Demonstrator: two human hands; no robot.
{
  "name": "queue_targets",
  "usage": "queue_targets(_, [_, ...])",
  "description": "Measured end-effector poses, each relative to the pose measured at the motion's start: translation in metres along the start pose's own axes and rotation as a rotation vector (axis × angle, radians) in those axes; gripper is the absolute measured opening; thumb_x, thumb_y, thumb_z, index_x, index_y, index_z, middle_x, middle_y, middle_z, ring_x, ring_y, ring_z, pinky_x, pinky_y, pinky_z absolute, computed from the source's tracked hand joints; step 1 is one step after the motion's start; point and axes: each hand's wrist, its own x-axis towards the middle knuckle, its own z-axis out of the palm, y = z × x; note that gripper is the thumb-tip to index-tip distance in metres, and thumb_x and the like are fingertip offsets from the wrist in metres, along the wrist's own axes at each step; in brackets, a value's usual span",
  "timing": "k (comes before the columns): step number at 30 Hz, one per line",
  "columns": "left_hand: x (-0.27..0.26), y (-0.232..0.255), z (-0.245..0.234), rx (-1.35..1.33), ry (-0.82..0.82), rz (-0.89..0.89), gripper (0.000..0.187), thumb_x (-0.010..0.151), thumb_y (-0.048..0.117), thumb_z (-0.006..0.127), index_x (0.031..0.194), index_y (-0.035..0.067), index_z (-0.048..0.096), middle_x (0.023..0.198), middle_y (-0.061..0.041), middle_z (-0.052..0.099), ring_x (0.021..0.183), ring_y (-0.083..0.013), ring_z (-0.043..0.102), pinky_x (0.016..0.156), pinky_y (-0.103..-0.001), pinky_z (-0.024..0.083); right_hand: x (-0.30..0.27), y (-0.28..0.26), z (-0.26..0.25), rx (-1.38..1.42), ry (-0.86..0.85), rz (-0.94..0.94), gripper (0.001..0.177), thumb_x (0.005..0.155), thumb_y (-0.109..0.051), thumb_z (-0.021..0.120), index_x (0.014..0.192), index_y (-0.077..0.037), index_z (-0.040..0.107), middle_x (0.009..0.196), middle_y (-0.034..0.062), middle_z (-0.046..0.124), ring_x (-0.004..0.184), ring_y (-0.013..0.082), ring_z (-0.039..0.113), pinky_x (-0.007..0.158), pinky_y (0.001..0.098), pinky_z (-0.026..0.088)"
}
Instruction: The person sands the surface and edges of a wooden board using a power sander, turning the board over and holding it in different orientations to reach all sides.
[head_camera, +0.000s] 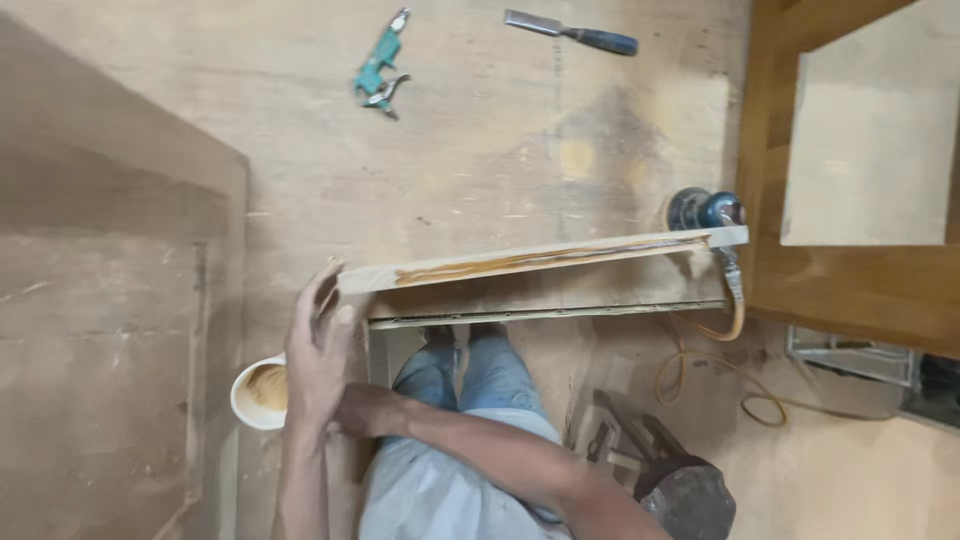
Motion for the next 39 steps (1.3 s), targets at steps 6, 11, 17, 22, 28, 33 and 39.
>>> queue_targets(6, [0.005, 0.013, 0.015, 0.097, 0.090, 0.113, 0.049, 0.111, 0.032, 0.037, 0.141, -0.003, 0.053, 0.144, -0.020, 0.059, 0.138, -0.0295, 0.054, 0.118, -0.040, 0.040, 0.025, 0.026, 0.051, 0.311, 0.106, -0.027, 0.040, 0.096, -0.031, 0.046, 0.122, -0.001, 0.055, 0.129, 0.0230, 0.053, 0.110, 0.0412, 0.060, 0.084, 0.0532, 0.055])
queue_targets(11, [0.003, 0.033, 0.031, 0.118, 0.154, 0.007, 0.041, 0.115, 0.019, 0.037, 0.138, -0.008, 0.058, 0.140, -0.020, 0.062, 0.135, -0.0272, 0.056, 0.114, -0.036, 0.045, -0.021, 0.007, -0.017, 0.212, 0.184, -0.135, 0.022, 0.100, -0.028, 0.058, 0.115, -0.013, 0.064, 0.126, 0.0113, 0.058, 0.118, 0.0270, 0.061, 0.086, 0.0352, 0.062])
queue_targets(17, [0.003, 0.028, 0.040, -0.044, 0.305, -0.106, 0.040, 0.113, 0.024, 0.043, 0.136, -0.003, 0.060, 0.137, -0.016, 0.064, 0.134, -0.0206, 0.060, 0.114, -0.031, 0.051, -0.136, 0.010, -0.133, 0.330, 0.183, 0.366, 0.032, 0.104, -0.036, 0.050, 0.115, -0.011, 0.067, 0.117, 0.0095, 0.071, 0.105, 0.0226, 0.070, 0.089, 0.0361, 0.059])
queue_targets(22, [0.009, 0.027, 0.051, -0.001, 0.412, -0.135, 0.042, 0.110, 0.030, 0.042, 0.133, 0.004, 0.065, 0.137, -0.007, 0.066, 0.135, -0.0160, 0.060, 0.112, -0.033, 0.054, -0.256, 0.033, -0.188, 0.467, 0.619, 0.559, 0.015, 0.101, -0.019, 0.062, 0.110, -0.015, 0.073, 0.106, 0.0019, 0.079, 0.102, 0.0160, 0.075, 0.098, 0.0304, 0.059])
queue_targets(28, [0.011, 0.005, 0.054, -0.105, 0.551, -0.197, 0.046, 0.103, 0.040, 0.044, 0.129, 0.010, 0.068, 0.130, -0.001, 0.072, 0.128, -0.0094, 0.068, 0.110, -0.025, 0.056, -0.342, 0.041, -0.242, 0.510, 1.275, 0.838, 0.009, 0.097, -0.016, 0.071, 0.091, -0.009, 0.071, 0.082, 0.0058, 0.075, 0.073, 0.0152, 0.072, 0.071, 0.0266, 0.061])
queue_targets(33, [0.007, 0.017, 0.061, -0.040, 0.501, -0.235, 0.058, 0.104, 0.049, 0.036, 0.138, 0.009, 0.062, 0.137, -0.005, 0.067, 0.127, -0.0171, 0.065, 0.111, -0.031, 0.051, -0.361, 0.063, -0.278, 0.405, 1.525, 0.683, 0.018, 0.096, -0.020, 0.072, 0.089, -0.011, 0.058, 0.083, 0.0007, 0.060, 0.074, 0.0101, 0.056, 0.069, 0.0251, 0.046])
queue_targets(39, [0.015, -0.021, 0.051, -0.159, 0.561, -0.220, 0.062, 0.100, 0.054, 0.039, 0.138, 0.010, 0.061, 0.141, -0.007, 0.065, 0.135, -0.0199, 0.062, 0.115, -0.035, 0.049, -0.362, 0.091, -0.313, 0.232, 1.126, 0.603, 0.066, 0.085, -0.033, 0.075, 0.146, -0.025, 0.053, 0.148, 0.0068, 0.061, 0.140, 0.0277, 0.052, 0.115, 0.0421, 0.040])
